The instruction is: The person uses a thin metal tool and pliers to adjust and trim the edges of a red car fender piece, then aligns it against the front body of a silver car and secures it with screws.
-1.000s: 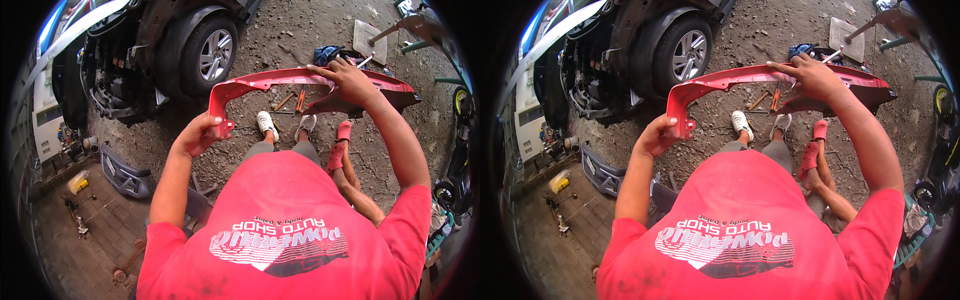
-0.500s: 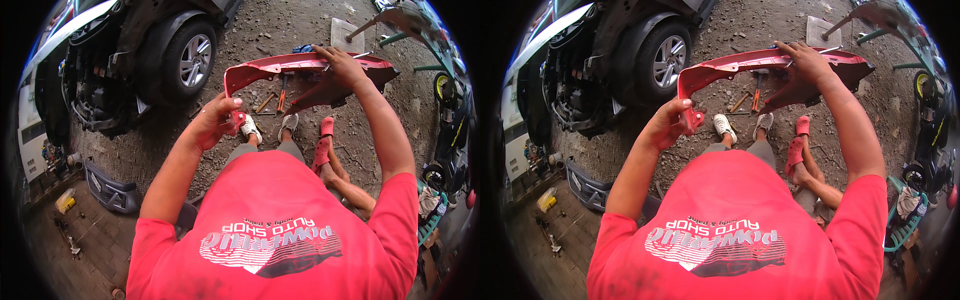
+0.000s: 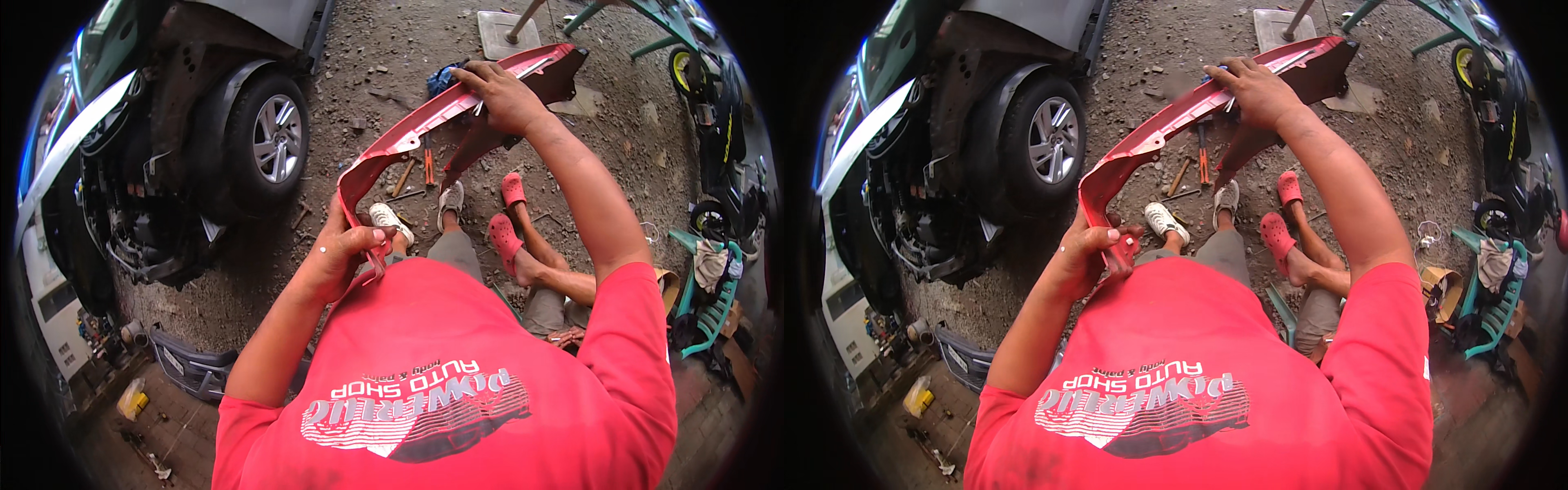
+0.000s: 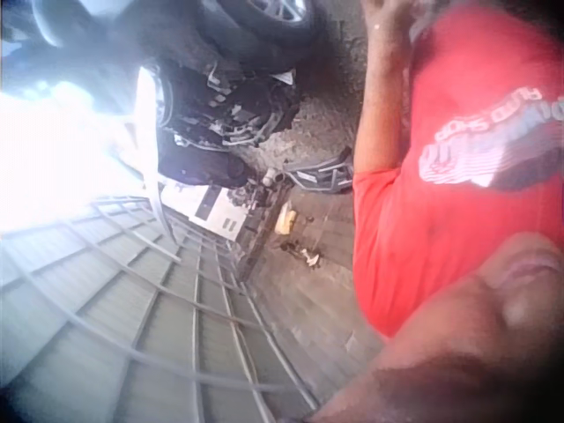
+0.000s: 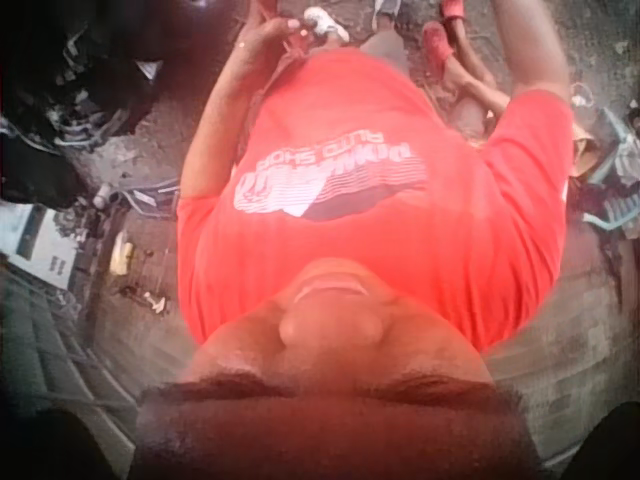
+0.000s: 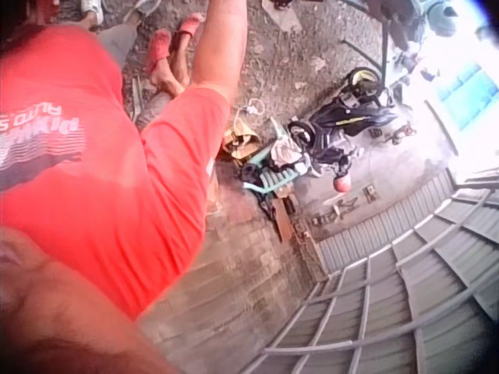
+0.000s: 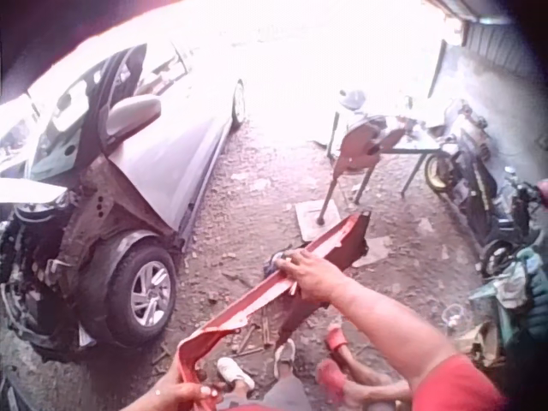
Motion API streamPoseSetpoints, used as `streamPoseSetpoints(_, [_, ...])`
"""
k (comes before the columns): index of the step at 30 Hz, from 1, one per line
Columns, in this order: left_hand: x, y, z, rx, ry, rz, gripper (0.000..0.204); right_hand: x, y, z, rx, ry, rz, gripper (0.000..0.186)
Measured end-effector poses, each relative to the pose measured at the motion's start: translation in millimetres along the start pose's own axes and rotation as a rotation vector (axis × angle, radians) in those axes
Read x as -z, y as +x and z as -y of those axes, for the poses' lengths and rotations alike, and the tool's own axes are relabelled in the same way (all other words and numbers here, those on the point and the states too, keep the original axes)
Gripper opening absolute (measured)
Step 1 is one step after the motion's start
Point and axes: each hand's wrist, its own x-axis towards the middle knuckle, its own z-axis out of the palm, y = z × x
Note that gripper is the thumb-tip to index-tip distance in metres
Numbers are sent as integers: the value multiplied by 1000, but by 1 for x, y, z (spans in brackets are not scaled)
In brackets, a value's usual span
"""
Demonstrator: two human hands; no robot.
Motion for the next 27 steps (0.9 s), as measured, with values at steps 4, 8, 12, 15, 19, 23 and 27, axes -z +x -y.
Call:
streamPoseSetpoints(4, [-20, 3, -7, 15, 40, 6, 96, 11, -21, 5, -108, -125, -117, 83])
streamPoseSetpoints(8, [-27, 4, -10, 24, 96, 7, 94, 31, -47, 31, -344, 83, -177, 63])
streamPoseSetpoints(12, [-29, 11, -9, -3, 109, 23, 86, 59, -93, 87, -412, 603, 100, 33])
streamPoseSetpoints(15, [-28, 15, -7, 12, 126, -10, 76, 70, -112, 127, -437, 826, 464, 31])
streamPoseSetpoints(19, [-36, 18, -8, -29, 134, -12, 64, 26, -134, 153, -406, 1213, 366, 43])
streamPoseSetpoints(23, [-34, 18, -6, -19, 141, -29, 61, 18, -132, 176, -437, 1286, 200, 48])
streamPoseSetpoints(27, [-34, 17, -10, 23, 149, -72, 65, 12, -129, 192, -427, 1331, 75, 51])
